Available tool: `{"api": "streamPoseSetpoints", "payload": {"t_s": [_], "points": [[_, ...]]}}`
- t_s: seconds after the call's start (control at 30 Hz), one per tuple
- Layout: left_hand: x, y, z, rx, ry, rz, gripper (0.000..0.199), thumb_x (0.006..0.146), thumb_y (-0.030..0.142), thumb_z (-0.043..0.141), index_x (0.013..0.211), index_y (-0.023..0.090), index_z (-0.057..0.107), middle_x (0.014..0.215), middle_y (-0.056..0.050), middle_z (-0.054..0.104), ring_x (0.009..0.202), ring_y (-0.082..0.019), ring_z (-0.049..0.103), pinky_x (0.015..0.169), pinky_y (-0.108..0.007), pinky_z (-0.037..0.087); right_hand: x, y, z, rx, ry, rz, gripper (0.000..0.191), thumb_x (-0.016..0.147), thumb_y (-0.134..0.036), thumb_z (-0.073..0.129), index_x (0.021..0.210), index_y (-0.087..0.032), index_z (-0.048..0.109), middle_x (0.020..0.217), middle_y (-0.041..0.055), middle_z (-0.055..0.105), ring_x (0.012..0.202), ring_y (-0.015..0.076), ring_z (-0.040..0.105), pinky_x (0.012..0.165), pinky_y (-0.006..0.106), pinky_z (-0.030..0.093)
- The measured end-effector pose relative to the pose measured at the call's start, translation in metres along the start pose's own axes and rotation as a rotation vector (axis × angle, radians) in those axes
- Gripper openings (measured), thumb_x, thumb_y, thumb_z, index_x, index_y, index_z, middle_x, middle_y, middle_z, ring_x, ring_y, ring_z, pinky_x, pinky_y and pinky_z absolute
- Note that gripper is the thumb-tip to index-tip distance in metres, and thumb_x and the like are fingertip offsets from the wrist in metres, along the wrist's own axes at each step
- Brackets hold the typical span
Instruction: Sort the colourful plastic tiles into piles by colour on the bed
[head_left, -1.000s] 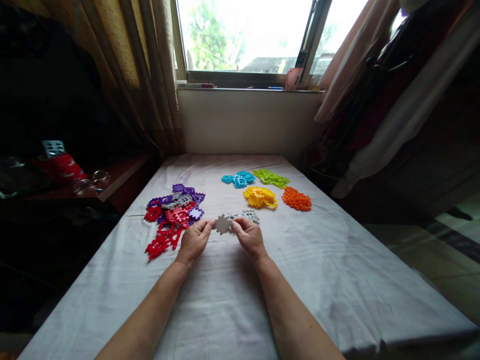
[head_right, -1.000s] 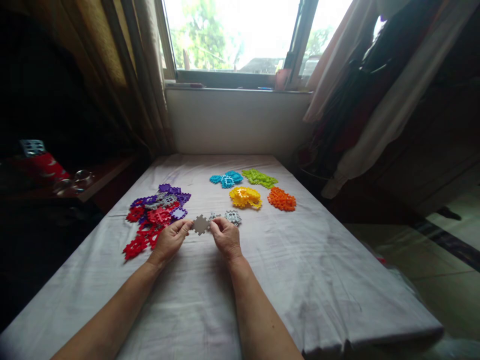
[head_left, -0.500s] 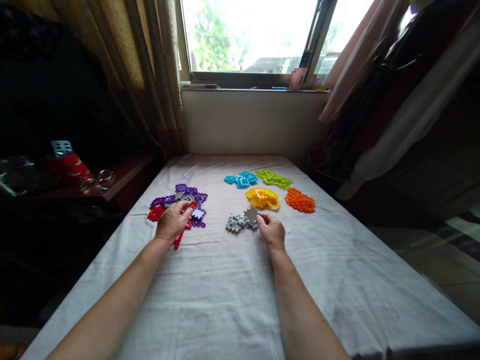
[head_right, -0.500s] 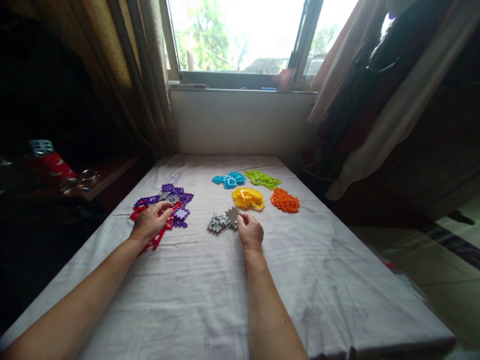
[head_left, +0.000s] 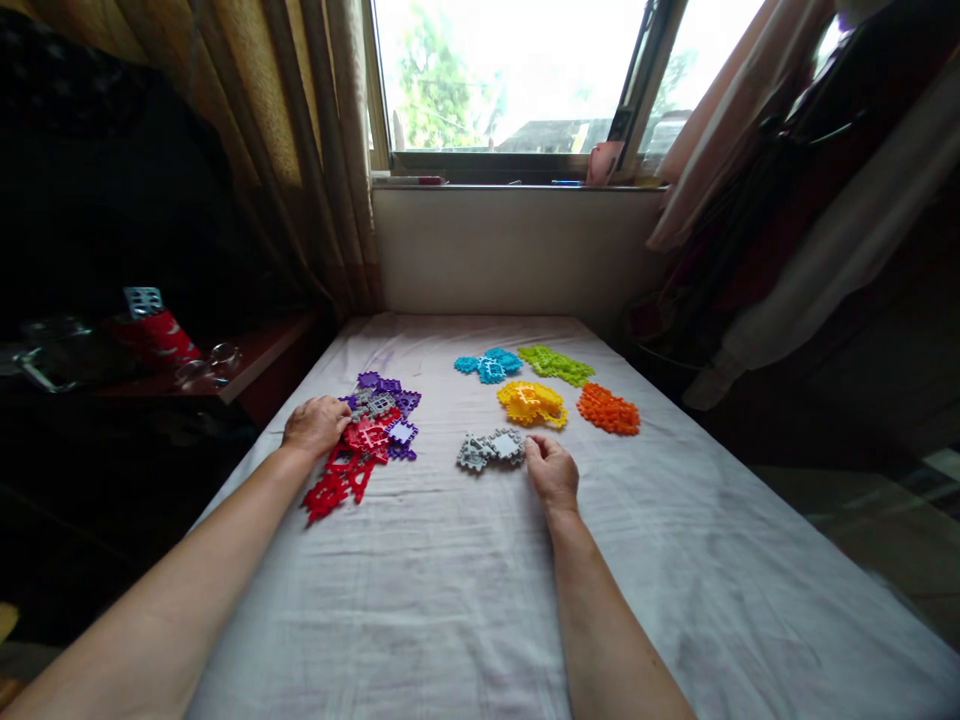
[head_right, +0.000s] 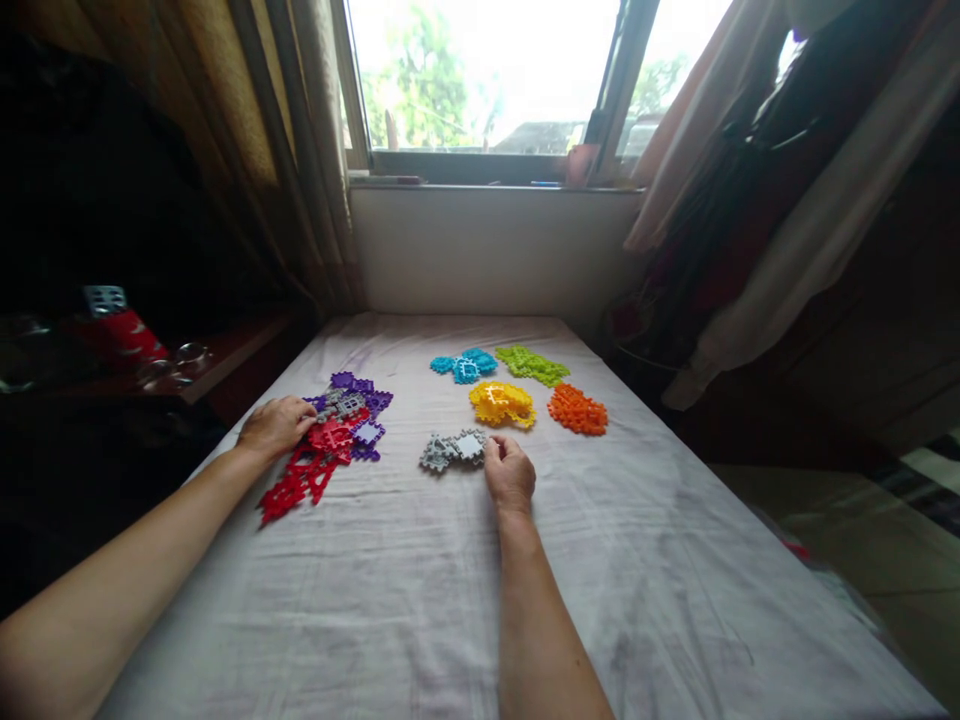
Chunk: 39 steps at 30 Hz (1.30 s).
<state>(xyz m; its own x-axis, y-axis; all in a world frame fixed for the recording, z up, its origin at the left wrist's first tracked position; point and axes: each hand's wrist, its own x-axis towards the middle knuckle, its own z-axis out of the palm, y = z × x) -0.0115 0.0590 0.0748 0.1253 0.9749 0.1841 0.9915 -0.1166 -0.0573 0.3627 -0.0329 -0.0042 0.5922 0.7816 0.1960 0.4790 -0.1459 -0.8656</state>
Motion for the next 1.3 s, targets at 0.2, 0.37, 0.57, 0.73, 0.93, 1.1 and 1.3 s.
{"api": "streamPoseSetpoints", "payload": {"t_s": [0.2,0.37,0.57,0.73,0.93,1.1,1.3], "points": [[-0.01,-0.006,-0.007,-0.221,0.053,-0.033,0.028,0.088,0.04,0.047,0.094,0.025,0.071,0.105,-0.006,0.073,0.099,-0.022,0.065,0.086,-0.03,0.047,0.006,0.006,0.003,0.15,0.041,0.058,0.045,0.072,-0.056,0.051,0.082,-0.019,0.075,0.071,0.0074,0.076,0.064,0.0228,0.066,0.063,0.032,0.048],[-0.024,0.039,-0.015,-0.417,0.151,0.088,0.027,0.089,0.04,0.048,0.093,0.024,0.069,0.097,-0.004,0.072,0.095,-0.021,0.064,0.089,-0.032,0.047,0.006,0.009,0.005,0.183,0.055,0.065,0.045,0.073,-0.057,0.051,0.081,-0.02,0.075,0.07,0.0066,0.076,0.059,0.0207,0.064,0.061,0.03,0.048],[-0.038,0.147,-0.012,-0.454,0.266,0.38,0.022,0.096,0.033,0.048,0.095,0.021,0.067,0.099,-0.008,0.07,0.095,-0.022,0.063,0.09,-0.035,0.047,0.005,0.008,0.005,0.218,0.036,0.086,0.042,0.072,-0.055,0.051,0.082,-0.02,0.073,0.07,0.0049,0.075,0.06,0.0199,0.064,0.059,0.029,0.047],[-0.04,0.203,0.001,-0.354,0.271,0.555,0.018,0.097,0.029,0.051,0.095,0.021,0.066,0.1,-0.01,0.069,0.095,-0.022,0.062,0.087,-0.037,0.046,0.005,0.005,0.005,0.238,0.023,0.089,0.04,0.074,-0.054,0.051,0.077,-0.021,0.073,0.068,0.0045,0.075,0.06,0.0198,0.065,0.058,0.028,0.047],[-0.046,0.203,0.023,-0.383,0.231,0.648,0.014,0.094,0.031,0.056,0.097,0.022,0.067,0.105,-0.009,0.07,0.097,-0.022,0.062,0.087,-0.037,0.047,0.006,0.006,0.007,0.242,0.02,0.079,0.039,0.075,-0.055,0.051,0.076,-0.022,0.072,0.067,0.0036,0.074,0.06,0.0197,0.065,0.058,0.028,0.047],[-0.028,0.141,0.01,-0.315,0.216,0.404,0.02,0.094,0.033,0.053,0.1,0.023,0.068,0.106,-0.009,0.071,0.101,-0.025,0.062,0.092,-0.04,0.045,0.005,0.005,0.006,0.212,0.018,0.088,0.037,0.074,-0.053,0.052,0.078,-0.022,0.073,0.069,0.0038,0.075,0.063,0.0206,0.065,0.061,0.029,0.048],[0.004,0.046,-0.011,0.003,-0.075,-0.112,0.041,0.087,0.051,0.053,0.11,0.023,0.072,0.115,-0.015,0.071,0.106,-0.034,0.064,0.084,-0.041,0.048,0.0,-0.002,0.002,0.142,0.018,0.085,0.035,0.074,-0.05,0.051,0.079,-0.023,0.073,0.068,0.0033,0.075,0.069,0.0233,0.067,0.065,0.031,0.048]]}}
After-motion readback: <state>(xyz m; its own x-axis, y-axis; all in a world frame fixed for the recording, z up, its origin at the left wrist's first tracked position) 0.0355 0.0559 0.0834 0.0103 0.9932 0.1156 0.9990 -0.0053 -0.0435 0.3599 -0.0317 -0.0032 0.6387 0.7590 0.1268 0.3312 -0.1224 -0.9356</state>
